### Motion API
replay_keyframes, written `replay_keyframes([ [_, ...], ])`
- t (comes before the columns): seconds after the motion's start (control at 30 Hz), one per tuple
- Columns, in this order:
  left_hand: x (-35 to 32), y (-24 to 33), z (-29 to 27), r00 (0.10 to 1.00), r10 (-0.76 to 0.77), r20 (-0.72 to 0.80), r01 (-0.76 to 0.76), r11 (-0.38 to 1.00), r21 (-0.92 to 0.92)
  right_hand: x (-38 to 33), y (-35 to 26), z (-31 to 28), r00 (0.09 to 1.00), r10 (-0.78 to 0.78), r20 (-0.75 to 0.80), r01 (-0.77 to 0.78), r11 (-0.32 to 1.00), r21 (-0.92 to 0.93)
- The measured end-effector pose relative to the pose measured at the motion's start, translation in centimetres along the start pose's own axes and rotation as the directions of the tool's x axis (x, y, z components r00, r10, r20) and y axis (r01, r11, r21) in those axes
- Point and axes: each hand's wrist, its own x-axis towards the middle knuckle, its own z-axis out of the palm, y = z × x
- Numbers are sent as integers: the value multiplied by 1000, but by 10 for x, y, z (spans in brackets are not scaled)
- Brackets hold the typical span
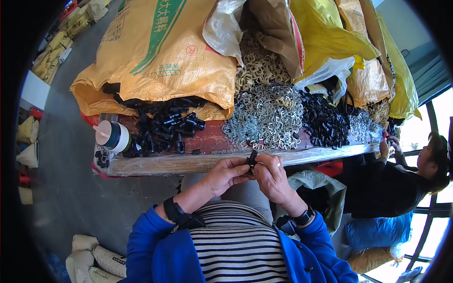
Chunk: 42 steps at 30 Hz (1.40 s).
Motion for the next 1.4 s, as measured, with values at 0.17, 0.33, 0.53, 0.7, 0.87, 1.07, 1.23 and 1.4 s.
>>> replay_keyframes([
  [0.17, -1, -1, 3, 1000, 16, -22, -16, 1000, -9, 0, 0, -3, 998, 67, 8, -68, 994, 83],
  [0.33, -3, 0, 2, 999, 41, -4, -40, 994, 105, 5, 8, -5, 950, 307, 50, -299, 860, 413],
  [0.53, -4, 7, 4, 999, 22, -36, -16, 985, 169, -5, 38, 1, 877, 360, 319, -464, 461, 756],
  [0.7, 0, 17, -7, 995, 33, -99, -16, 984, 175, 31, 93, -23, 888, 460, -5, -446, 863, 237],
  [0.87, 9, 23, -8, 992, 28, -120, -13, 992, 127, 50, 157, 0, 914, 296, -278, -363, 902, -234],
  [1.07, 10, 22, -14, 992, 33, -123, -22, 995, 95, 42, 152, -4, 839, 447, -309, -452, 890, 61],
  [1.23, 7, 14, -8, 989, 55, -134, -45, 996, 79, 16, 107, 0, 729, 684, -24, -449, 504, 737],
  [1.4, 4, 7, 7, 990, 79, -118, -71, 995, 70, 1, 42, 11, 763, 568, 308, -267, -157, 951],
])
